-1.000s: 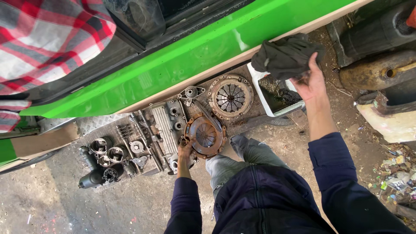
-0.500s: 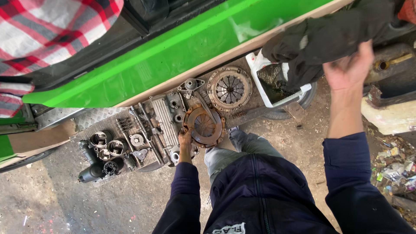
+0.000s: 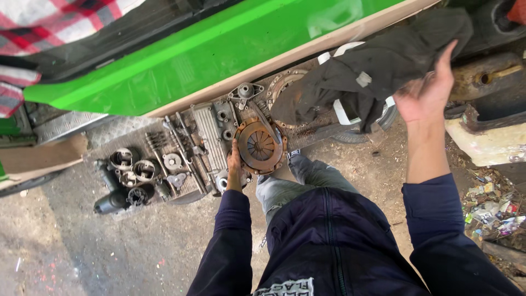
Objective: The person cleans a clutch disc and pressure plate using a dark rag. They wipe both sides of each component, flip them over, and place them back on the workbench among other disassembled engine parts.
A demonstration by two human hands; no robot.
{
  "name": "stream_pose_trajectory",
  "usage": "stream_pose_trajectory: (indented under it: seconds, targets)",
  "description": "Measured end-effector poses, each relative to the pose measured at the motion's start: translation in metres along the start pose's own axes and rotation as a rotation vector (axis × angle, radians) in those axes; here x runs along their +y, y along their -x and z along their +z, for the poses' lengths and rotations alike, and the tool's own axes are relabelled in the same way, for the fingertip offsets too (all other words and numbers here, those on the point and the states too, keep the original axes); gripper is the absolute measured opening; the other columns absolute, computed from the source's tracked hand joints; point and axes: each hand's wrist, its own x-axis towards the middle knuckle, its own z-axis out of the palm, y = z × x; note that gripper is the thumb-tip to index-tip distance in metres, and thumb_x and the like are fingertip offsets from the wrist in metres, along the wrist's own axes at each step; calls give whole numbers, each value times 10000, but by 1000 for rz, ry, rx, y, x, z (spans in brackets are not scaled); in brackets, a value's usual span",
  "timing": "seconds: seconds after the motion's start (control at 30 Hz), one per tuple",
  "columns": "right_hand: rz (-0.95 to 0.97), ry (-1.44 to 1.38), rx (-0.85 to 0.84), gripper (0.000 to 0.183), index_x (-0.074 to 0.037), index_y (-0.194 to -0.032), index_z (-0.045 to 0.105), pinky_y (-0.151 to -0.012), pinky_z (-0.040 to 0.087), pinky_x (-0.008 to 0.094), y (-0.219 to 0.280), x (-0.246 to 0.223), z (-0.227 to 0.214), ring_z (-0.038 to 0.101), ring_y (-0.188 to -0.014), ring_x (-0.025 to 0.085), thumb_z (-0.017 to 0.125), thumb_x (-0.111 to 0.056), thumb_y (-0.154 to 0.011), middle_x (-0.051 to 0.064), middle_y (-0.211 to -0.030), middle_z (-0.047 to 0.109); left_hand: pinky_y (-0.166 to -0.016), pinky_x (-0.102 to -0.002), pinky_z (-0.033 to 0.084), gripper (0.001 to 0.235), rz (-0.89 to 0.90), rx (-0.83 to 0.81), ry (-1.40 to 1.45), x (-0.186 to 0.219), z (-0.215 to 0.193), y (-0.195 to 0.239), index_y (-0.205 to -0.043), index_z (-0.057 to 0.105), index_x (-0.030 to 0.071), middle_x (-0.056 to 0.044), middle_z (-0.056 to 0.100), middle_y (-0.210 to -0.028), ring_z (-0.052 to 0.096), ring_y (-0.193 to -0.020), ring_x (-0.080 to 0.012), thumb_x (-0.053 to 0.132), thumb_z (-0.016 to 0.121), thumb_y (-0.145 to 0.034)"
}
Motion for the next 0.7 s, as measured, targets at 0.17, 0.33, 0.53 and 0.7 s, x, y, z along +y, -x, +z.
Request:
stream_pose_trajectory:
  seconds: [0.17, 0.33, 0.53, 0.7]
  targets:
    - [167, 72, 57, 770, -38, -1482, 517, -1158, 525, 418, -10, 40, -5, 641, -1354, 268, 623, -613, -980, 96, -1409, 680, -1026, -374, 465, 800, 305, -99, -141, -4, 0, -11, -1385, 608, -3, -120, 639, -1352, 585, -1236, -241, 612, 712, -885]
    - [215, 498, 205, 590, 4, -1382, 580, -1049, 485, 400, -11, 120, -44, 639, -1184, 236, 653, -456, -1021, 125, -1293, 712, -668, -338, 544, 497, 288, -297, 107, -32, -8, -22, -1204, 676, 13, -79, 719, -1032, 660, -829, -193, 276, 821, -807]
    - [281, 532, 187, 318, 18, -1214, 693, -966, 561, 304, 0, 197, -61, 709, -1055, 173, 699, -209, -991, 117, -1177, 750, -597, -321, 569, 407, 185, -215, 1, -50, -6, -34, -1100, 704, -49, -147, 738, -973, 686, -726, -215, 167, 831, -779]
    - [300, 404, 144, 274, 21, -1220, 669, -831, 502, 293, 2, 207, -71, 657, -983, 133, 730, -70, -969, 74, -1141, 719, -737, -359, 586, 450, 332, -80, -205, -59, 1, -20, -1130, 695, -27, -143, 746, -1032, 697, -854, -243, 213, 838, -778]
